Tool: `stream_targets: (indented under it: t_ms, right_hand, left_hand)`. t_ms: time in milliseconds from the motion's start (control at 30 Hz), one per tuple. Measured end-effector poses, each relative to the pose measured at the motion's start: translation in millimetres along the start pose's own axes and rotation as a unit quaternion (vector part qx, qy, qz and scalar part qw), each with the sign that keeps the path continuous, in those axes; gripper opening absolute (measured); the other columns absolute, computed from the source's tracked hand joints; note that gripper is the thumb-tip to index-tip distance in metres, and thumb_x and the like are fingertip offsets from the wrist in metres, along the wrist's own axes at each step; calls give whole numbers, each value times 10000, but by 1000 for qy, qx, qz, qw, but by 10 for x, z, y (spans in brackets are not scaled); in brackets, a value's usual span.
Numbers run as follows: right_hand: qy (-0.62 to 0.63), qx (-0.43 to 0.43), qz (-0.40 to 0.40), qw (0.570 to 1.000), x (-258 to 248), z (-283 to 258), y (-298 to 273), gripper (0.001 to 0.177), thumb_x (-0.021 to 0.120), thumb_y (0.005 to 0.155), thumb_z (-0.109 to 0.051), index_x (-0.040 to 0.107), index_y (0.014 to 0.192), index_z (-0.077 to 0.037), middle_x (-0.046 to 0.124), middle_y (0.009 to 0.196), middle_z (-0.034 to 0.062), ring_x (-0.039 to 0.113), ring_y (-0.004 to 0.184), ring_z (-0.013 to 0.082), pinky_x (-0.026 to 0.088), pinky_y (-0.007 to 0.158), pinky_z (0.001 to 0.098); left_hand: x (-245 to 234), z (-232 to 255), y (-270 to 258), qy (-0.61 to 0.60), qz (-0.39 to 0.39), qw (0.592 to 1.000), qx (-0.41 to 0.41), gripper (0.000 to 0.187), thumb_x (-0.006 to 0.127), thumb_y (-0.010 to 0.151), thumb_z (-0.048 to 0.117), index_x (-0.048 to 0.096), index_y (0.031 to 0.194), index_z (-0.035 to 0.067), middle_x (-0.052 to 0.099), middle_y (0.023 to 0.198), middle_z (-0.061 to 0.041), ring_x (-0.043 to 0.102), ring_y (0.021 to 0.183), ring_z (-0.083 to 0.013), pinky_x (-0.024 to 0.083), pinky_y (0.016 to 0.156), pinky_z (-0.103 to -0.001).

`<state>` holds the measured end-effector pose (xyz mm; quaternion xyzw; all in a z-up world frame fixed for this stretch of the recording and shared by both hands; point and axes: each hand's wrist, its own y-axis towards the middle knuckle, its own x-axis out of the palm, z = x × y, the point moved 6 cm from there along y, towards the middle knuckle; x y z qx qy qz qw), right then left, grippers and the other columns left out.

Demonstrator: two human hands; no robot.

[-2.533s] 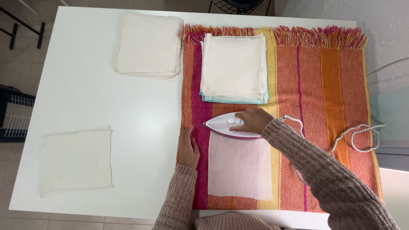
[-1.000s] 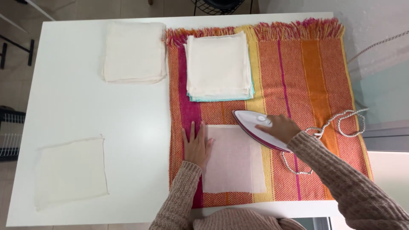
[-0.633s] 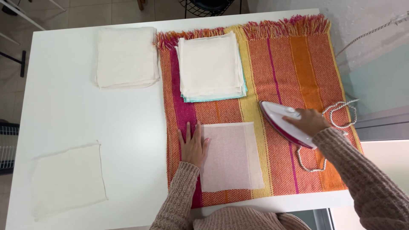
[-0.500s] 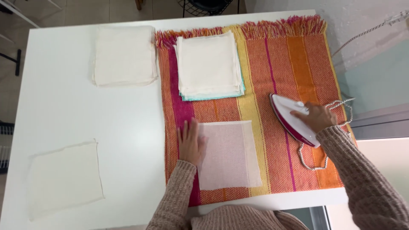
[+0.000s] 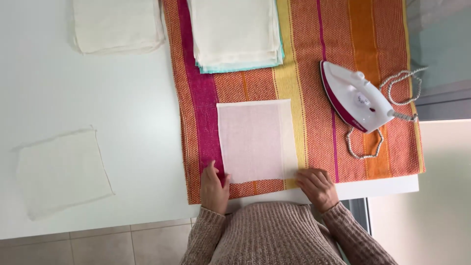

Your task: Ironing and folding small squares of white fabric on a table.

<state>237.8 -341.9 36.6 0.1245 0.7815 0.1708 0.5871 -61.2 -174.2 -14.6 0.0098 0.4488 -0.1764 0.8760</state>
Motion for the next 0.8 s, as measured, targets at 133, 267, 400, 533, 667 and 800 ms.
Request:
stream_targets:
  t_ms: [133,267,400,533,667,800]
  right_hand:
    - [14,-44,45,998,-71,-68,112,108,659,960,-186,753,939,-138,728,978,55,690,851,237,533,798,355]
    - [-9,-67,59,996,43,-26,87,137,648,970,-163,738,870,-133,704,900,54,670,805,234,527,778,369]
    - [-11,-70,67,995,-35,-75,193,161,642,974,-168,732,847,-130,696,882,56,663,789,236,524,774,382]
    - [8,-77,75,994,-111,-136,248,163,637,971,-131,713,828,-112,676,851,66,652,764,251,523,752,379]
    - [-6,-84,80,993,-191,-127,279,182,635,968,-114,699,798,-113,674,841,66,652,731,245,530,734,375]
    - [-7,-87,85,993,-311,-139,303,189,623,971,-103,690,795,-112,653,819,72,645,720,247,528,724,373]
  left_hand:
    - [50,63,-56,44,-9,999,20,758,797,812,255,402,1423,44,607,913,-52,631,873,-275,574,759,-414]
    - [101,63,-70,48,8,998,37,693,797,796,253,453,1373,83,648,841,-18,620,836,-277,549,745,-436]
    - [64,152,-54,52,52,996,52,732,812,774,232,450,1394,89,611,970,-36,596,898,-266,542,782,-396]
    - [-49,273,-35,6,33,999,33,608,758,833,180,458,1352,78,601,923,-73,604,864,-302,532,782,-429]
    - [-15,209,-36,-120,-7,992,-32,566,709,861,109,435,1356,73,649,933,-131,660,884,-362,541,756,-474]
    - [-68,231,-113,-164,-31,985,-49,607,708,861,149,385,1374,122,655,902,-142,668,882,-410,533,768,-515]
